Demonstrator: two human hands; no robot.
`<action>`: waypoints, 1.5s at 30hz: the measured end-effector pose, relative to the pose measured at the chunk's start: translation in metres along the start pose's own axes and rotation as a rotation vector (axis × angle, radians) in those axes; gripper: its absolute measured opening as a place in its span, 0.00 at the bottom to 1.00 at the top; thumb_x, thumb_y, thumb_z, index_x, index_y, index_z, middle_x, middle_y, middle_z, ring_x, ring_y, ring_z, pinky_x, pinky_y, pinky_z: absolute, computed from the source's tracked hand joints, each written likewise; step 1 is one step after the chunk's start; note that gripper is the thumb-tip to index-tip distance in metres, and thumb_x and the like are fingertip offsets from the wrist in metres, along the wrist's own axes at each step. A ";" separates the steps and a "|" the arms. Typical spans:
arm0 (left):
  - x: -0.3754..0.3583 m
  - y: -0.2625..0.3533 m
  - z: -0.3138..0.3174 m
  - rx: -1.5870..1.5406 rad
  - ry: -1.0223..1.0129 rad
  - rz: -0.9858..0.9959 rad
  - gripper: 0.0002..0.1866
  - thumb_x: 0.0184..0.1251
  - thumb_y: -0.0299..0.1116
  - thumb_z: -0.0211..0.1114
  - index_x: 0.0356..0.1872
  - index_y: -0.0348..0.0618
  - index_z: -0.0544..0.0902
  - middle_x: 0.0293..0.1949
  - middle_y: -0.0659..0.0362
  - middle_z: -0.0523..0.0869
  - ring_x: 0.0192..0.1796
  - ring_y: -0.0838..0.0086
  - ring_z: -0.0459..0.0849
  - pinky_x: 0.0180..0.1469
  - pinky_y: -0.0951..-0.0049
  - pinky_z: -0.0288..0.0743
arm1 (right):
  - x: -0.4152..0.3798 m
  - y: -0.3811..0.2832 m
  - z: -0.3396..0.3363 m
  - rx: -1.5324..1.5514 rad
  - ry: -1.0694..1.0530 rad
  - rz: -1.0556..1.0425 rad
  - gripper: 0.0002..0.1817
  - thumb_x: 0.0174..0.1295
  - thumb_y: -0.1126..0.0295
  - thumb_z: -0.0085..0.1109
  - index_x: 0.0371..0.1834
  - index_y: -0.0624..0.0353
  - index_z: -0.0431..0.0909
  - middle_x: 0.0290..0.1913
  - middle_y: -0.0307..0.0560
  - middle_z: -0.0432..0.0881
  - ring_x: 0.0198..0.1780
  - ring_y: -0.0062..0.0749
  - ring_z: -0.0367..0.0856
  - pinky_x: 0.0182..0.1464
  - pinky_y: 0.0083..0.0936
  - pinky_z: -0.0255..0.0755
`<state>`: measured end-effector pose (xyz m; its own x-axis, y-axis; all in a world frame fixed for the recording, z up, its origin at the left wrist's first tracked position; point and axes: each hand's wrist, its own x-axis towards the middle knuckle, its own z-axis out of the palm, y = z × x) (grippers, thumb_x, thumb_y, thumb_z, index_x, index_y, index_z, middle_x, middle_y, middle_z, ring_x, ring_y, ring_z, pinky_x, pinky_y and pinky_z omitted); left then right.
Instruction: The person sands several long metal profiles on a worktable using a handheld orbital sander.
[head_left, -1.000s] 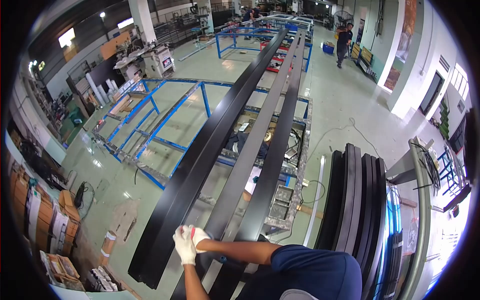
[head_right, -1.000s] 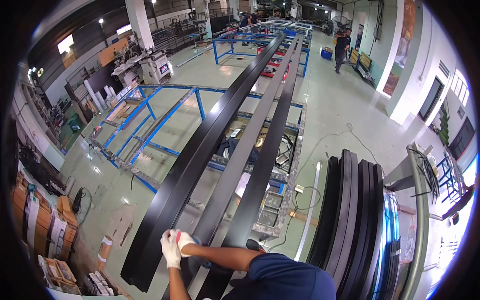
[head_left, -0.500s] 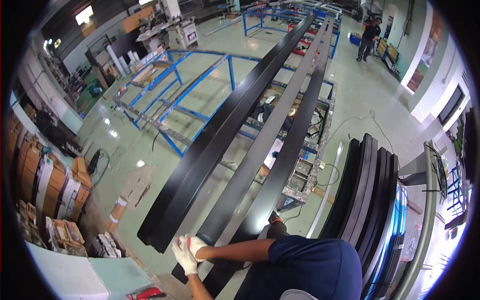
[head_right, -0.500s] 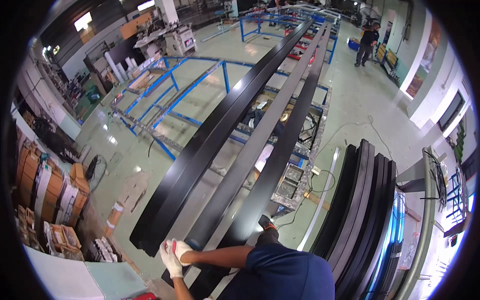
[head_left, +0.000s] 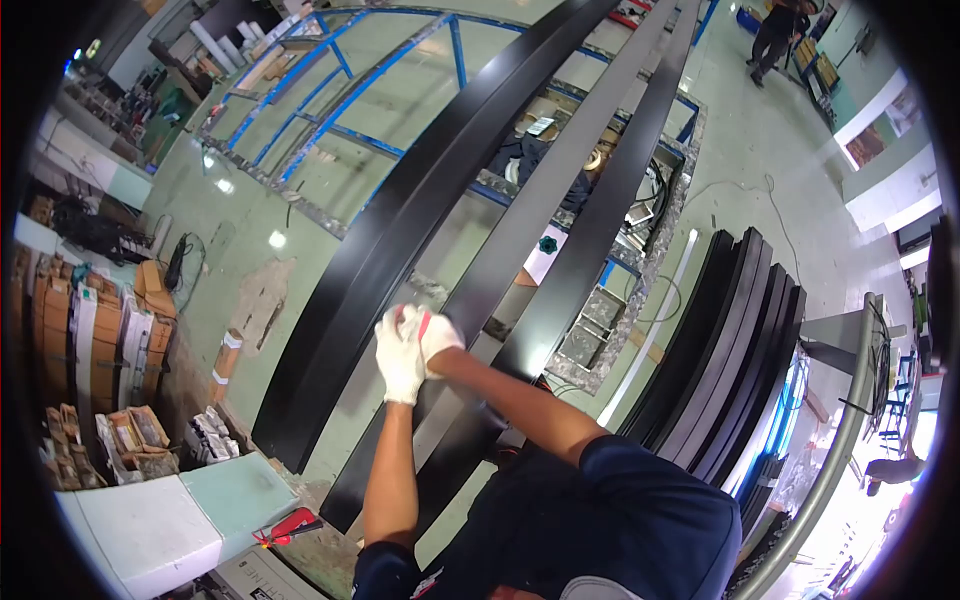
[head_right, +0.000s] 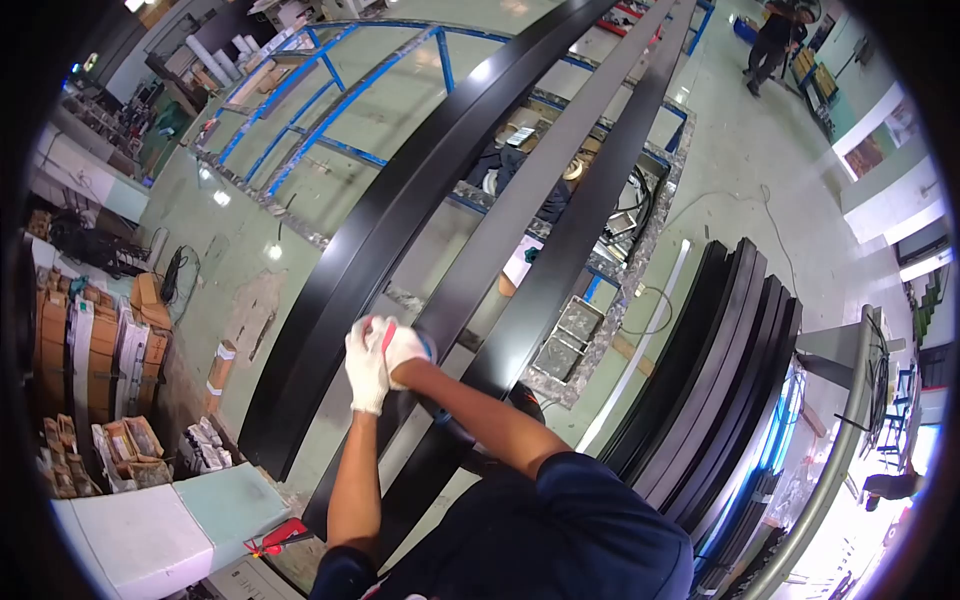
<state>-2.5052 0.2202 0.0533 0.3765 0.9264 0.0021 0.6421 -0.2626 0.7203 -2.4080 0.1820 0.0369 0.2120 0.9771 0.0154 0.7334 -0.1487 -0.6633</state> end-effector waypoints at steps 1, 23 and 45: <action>0.019 0.020 0.021 0.009 -0.029 -0.019 0.31 0.81 0.57 0.73 0.72 0.46 0.85 0.64 0.41 0.87 0.66 0.41 0.88 0.68 0.48 0.82 | 0.014 0.024 -0.018 -0.096 0.026 -0.049 0.22 0.63 0.60 0.74 0.58 0.57 0.87 0.60 0.60 0.87 0.60 0.57 0.89 0.61 0.49 0.89; 0.195 0.132 0.190 -0.229 -0.352 0.251 0.35 0.84 0.58 0.71 0.69 0.30 0.84 0.60 0.45 0.93 0.61 0.61 0.91 0.67 0.59 0.83 | 0.113 0.217 -0.130 -0.150 0.267 0.221 0.23 0.45 0.63 0.85 0.47 0.52 0.93 0.53 0.59 0.95 0.60 0.56 0.94 0.65 0.44 0.87; -0.229 -0.227 -0.228 -0.119 0.252 -0.312 0.30 0.82 0.54 0.74 0.69 0.40 0.87 0.64 0.42 0.91 0.67 0.50 0.90 0.70 0.55 0.81 | -0.129 -0.245 0.272 -0.087 -0.239 -0.390 0.25 0.66 0.62 0.73 0.65 0.58 0.83 0.66 0.65 0.84 0.64 0.63 0.88 0.63 0.54 0.88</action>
<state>-2.8889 0.1294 0.0472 -0.0090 0.9975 -0.0697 0.6123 0.0607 0.7883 -2.7915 0.1334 -0.0061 -0.2378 0.9687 0.0711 0.7825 0.2344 -0.5768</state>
